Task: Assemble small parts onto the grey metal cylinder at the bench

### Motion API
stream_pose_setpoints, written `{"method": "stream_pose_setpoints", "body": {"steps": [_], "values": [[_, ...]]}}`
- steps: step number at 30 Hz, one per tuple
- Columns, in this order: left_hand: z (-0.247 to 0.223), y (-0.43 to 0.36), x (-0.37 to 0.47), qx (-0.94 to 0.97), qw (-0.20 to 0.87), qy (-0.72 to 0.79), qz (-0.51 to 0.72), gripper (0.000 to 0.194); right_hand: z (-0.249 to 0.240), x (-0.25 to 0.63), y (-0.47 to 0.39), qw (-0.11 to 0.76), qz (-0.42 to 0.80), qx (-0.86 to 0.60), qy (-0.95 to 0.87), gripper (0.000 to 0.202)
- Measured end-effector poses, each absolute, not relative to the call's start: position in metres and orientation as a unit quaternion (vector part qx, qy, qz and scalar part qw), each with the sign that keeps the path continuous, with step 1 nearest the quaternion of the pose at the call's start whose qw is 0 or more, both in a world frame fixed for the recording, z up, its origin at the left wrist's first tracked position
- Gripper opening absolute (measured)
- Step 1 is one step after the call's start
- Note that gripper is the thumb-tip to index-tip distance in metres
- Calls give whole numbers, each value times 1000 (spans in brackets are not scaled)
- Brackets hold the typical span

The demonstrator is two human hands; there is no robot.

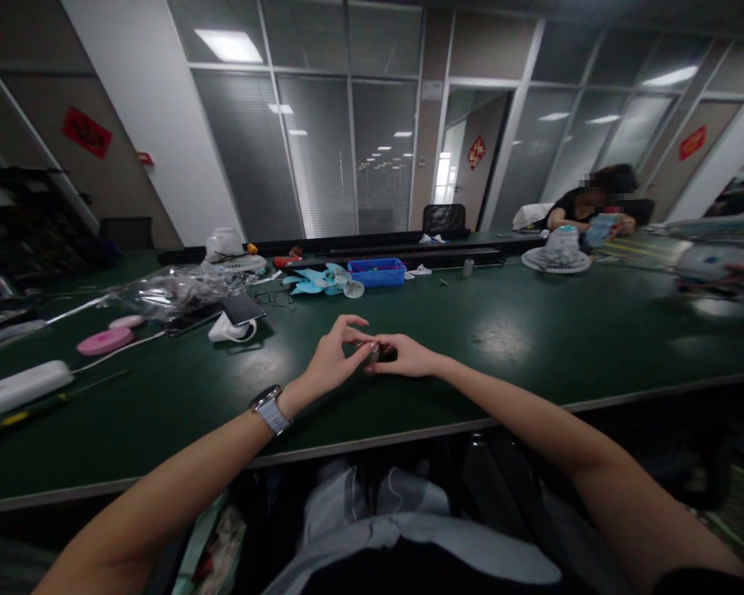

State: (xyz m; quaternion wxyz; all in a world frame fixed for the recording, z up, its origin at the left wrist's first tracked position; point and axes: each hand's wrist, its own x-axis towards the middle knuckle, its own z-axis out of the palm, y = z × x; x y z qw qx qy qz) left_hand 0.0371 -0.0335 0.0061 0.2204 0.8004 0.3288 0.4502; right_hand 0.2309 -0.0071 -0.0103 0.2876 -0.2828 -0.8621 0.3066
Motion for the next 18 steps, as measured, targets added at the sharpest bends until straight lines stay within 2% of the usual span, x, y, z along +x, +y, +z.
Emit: {"method": "stream_pose_setpoints", "body": {"steps": [4,13,18], "values": [[4,-31,37,789,236,342,452,36,-9,231,-8,283,308,-286,-862,45],[5,-28,38,789,180,367,460,34,-6,235,-10,283,293,-295,-864,49],[4,-24,42,784,182,376,459,42,-5,239,-11,275,295,-298,-865,47]]}}
